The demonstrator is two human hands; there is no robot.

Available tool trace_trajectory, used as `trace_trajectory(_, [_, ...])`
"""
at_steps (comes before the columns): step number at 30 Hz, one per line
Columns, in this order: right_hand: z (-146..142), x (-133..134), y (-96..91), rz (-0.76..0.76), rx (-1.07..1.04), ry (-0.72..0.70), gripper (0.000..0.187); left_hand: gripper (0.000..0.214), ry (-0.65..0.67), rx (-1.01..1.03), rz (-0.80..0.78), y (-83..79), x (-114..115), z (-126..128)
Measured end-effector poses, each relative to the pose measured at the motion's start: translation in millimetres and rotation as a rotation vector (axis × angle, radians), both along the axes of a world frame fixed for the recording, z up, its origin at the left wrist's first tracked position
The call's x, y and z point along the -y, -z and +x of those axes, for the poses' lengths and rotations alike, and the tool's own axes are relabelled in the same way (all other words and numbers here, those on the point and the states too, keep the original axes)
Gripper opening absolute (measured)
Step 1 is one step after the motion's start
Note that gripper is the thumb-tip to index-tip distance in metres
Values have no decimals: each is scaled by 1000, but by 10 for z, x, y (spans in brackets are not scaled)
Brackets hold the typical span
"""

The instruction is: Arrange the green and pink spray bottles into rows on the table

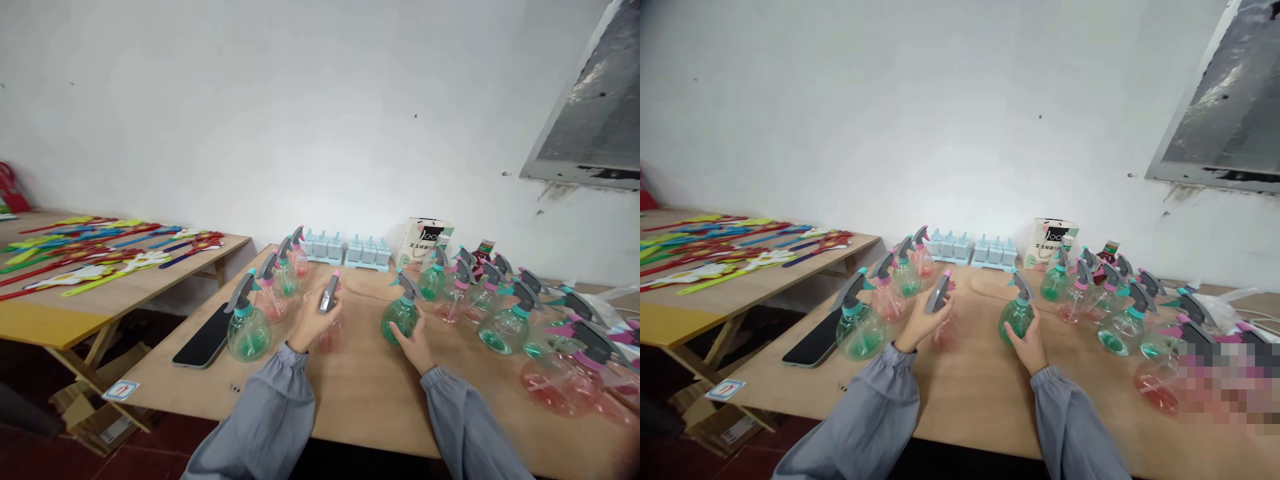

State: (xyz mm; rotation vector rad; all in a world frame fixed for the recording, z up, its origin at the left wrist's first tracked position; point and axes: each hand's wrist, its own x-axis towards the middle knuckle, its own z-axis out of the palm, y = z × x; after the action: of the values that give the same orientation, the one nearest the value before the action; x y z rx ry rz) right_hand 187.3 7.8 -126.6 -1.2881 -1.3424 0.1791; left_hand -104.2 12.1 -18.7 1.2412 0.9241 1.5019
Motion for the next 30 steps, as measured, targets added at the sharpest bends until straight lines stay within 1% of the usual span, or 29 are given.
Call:
trace_trajectory(3, [-3, -6, 1, -16, -8, -4, 101, 39, -91, -153, 112, -12, 16, 6])
trace_trajectory(6, [-3, -10, 4, -22, -14, -13, 102, 51, -219, -290, 242, 3, 24, 12])
trace_trajectory(8, [0, -13, 11, -25, -16, -14, 102, 65, -316, -356, 317, 63, 58, 14])
trace_trajectory(10, [4, -15, 19, -23, -18, -13, 101, 80, -411, -443, 355, 182, 129, 13])
trace_trajectory(12, [5, -17, 27, -15, -21, -14, 100, 88, -476, -588, 336, 342, 220, 6])
trace_trajectory(13, [4, -18, 30, -13, -22, -17, 100, 87, -482, -676, 299, 423, 258, 1])
trace_trajectory(15, [1, -19, 34, -16, -20, -18, 99, 79, -439, -846, 201, 541, 282, -7])
trace_trajectory(16, [-2, -19, 35, -20, -15, -16, 99, 73, -409, -909, 153, 564, 253, -5])
trace_trajectory(17, [-6, -19, 35, -22, -8, -16, 100, 69, -380, -946, 111, 561, 191, 3])
trace_trajectory(19, [-17, -17, 32, -9, 13, -27, 102, 68, -346, -943, 54, 484, -31, 42])
trace_trajectory(23, [-58, -6, 23, 34, 65, -114, 98, 79, -335, -846, -10, 230, -700, 173])
trace_trajectory(26, [-108, 7, 35, 28, 84, -180, 94, 81, -357, -764, -39, 115, -1145, 242])
trace_trajectory(28, [-145, 14, 59, 23, 84, -208, 93, 74, -384, -703, -50, 83, -1350, 256])
trace_trajectory(30, [-184, 21, 91, 18, 85, -230, 94, 60, -409, -650, -53, 71, -1484, 252])
